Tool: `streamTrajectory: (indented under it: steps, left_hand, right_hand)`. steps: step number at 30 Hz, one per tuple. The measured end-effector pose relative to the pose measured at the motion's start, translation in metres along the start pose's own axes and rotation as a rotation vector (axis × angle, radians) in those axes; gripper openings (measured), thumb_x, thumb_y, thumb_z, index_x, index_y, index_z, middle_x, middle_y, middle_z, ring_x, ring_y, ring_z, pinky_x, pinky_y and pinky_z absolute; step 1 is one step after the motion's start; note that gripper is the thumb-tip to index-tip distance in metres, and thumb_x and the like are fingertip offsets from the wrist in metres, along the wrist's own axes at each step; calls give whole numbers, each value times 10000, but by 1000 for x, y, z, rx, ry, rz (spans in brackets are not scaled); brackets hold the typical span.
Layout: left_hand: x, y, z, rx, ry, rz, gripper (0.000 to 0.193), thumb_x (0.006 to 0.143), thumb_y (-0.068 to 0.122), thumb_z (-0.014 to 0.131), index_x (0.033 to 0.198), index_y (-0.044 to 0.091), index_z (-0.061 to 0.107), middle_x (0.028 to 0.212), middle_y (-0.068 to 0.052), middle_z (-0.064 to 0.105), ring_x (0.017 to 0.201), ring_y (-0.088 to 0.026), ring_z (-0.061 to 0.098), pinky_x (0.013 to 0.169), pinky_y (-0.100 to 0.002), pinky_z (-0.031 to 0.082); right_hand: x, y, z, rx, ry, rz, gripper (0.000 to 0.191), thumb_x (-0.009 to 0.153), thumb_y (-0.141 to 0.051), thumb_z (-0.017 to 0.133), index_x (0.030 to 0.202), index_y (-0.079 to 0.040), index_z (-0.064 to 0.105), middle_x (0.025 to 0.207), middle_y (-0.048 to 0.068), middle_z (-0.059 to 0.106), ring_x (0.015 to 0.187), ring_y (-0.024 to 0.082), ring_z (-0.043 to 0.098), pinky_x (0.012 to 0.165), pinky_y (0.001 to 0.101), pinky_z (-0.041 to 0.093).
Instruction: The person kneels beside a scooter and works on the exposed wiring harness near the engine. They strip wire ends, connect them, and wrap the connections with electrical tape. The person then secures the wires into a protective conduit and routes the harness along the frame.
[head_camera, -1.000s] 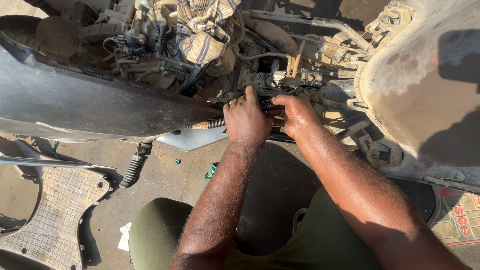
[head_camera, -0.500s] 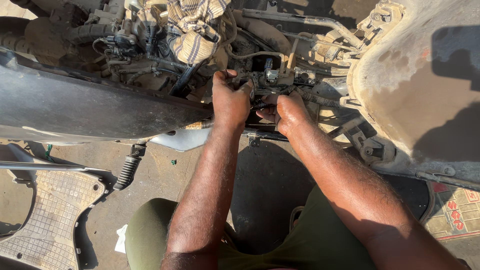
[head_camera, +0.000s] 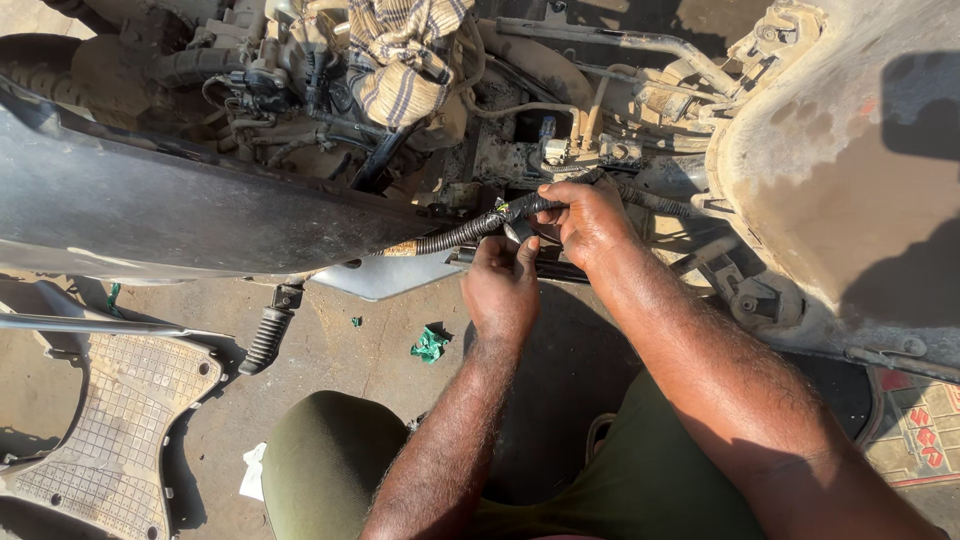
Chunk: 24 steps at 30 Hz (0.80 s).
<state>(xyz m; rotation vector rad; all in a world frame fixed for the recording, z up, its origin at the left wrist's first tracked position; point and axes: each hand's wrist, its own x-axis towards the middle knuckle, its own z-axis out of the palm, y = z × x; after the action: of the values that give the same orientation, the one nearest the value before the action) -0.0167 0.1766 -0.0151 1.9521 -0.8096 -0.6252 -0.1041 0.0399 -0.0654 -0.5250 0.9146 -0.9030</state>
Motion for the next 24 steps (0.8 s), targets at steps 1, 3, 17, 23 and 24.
streamTrajectory:
  steps: [1,3,17,23,24]
  left_hand:
    - [1,0,-1,48,21,-8,354,856,382,825,932,74,667,787,-51,761,733,-173,755,716,-349,584]
    - [6,1,-2,139,59,-14,389,794,359,869,946,64,666,856,-75,769,791,-208,759,778,-380,590]
    - [67,59,-10,936,-387,194,709,922,207,716,1537,67,394,1068,-143,746,1020,-287,693,984,-483,485]
    - [76,64,-40,-352,-417,-81,526,864,-60,649,1360,28,496,1106,-138,686,957,-161,697,837,-306,597]
    - [74,58,-41,-571,-347,-78,500,882,-69,646,1345,12,475,1084,-150,684,955,-159,689,834,-295,578]
  right_hand:
    - [1,1,-1,10,16,25,122,831,20,718,933,-15,661,938,116,649,756,203,668,617,342,584]
    - [4,2,-3,31,50,64,108,831,23,715,912,10,645,942,128,635,724,221,643,615,357,585]
    - [-13,-14,9,-59,46,117,219,848,-42,644,1055,22,614,999,168,611,725,271,688,711,488,678]
    - [-10,-17,6,-81,59,162,176,911,-90,602,1039,30,614,1011,148,624,721,229,671,710,469,689]
    - [-10,-17,6,-79,46,158,169,904,-79,599,1035,26,620,1007,139,626,724,219,670,707,464,694]
